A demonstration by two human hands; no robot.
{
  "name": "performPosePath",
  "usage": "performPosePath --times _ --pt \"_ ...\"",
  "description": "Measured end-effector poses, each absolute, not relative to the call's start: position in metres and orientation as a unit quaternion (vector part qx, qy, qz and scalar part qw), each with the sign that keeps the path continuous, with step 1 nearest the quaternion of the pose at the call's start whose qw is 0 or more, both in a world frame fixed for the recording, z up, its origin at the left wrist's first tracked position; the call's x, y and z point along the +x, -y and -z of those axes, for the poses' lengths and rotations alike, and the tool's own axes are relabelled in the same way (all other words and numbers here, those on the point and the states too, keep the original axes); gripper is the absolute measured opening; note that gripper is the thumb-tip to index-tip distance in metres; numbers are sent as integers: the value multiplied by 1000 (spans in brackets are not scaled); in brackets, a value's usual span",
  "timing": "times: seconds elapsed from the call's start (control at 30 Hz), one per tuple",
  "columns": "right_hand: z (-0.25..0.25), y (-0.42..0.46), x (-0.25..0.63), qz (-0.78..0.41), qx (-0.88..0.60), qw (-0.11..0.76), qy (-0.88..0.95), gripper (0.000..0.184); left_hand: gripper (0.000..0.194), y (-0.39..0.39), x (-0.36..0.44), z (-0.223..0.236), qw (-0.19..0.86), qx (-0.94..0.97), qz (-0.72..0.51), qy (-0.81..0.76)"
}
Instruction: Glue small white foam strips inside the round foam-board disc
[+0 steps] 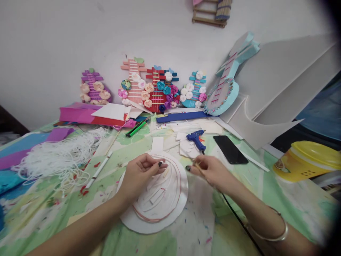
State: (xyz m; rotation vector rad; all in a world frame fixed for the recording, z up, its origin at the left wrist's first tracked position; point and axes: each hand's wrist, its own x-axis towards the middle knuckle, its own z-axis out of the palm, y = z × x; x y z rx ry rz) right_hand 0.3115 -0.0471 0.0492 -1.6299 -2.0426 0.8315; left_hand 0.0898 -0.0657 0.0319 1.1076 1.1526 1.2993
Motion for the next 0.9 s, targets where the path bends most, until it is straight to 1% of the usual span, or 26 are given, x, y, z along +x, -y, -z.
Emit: performPosePath --times 0.03,0.07,0.1,0.13,0.23,0.33,0.43,0.5,0.6,0.77,0.9 --pt "-55 41 321 -231 -619 198 724 30 27 65 90 -32 518 455 -545 -477" --pt "-60 34 331 -155 -661 177 713 23 28 65 89 -32 520 451 -547 -476" --pt "-63 28 341 -96 -699 136 696 21 29 64 89 -32 523 449 -545 -477" --pt "-64 23 350 -65 -727 87 678 21 30 64 89 -31 524 448 -542 -481" --pt "-60 14 368 -54 -757 -20 650 24 30 63 88 -31 526 448 -529 -494" --pt "-51 13 370 -70 -754 -60 651 26 29 62 86 -32 525 457 -524 -492" --pt "-46 15 366 -84 -739 -55 666 29 27 62 84 -34 522 459 -525 -491" --pt "-47 15 365 -72 -740 -52 667 29 25 62 83 -34 526 453 -527 -491" --pt "-52 12 359 -9 -757 -28 653 30 25 60 81 -30 550 439 -523 -480" --pt "-50 -5 332 100 -726 58 678 40 21 58 79 -26 584 428 -527 -445" --pt "-38 -25 317 80 -732 43 675 46 19 59 79 -28 599 426 -521 -434"
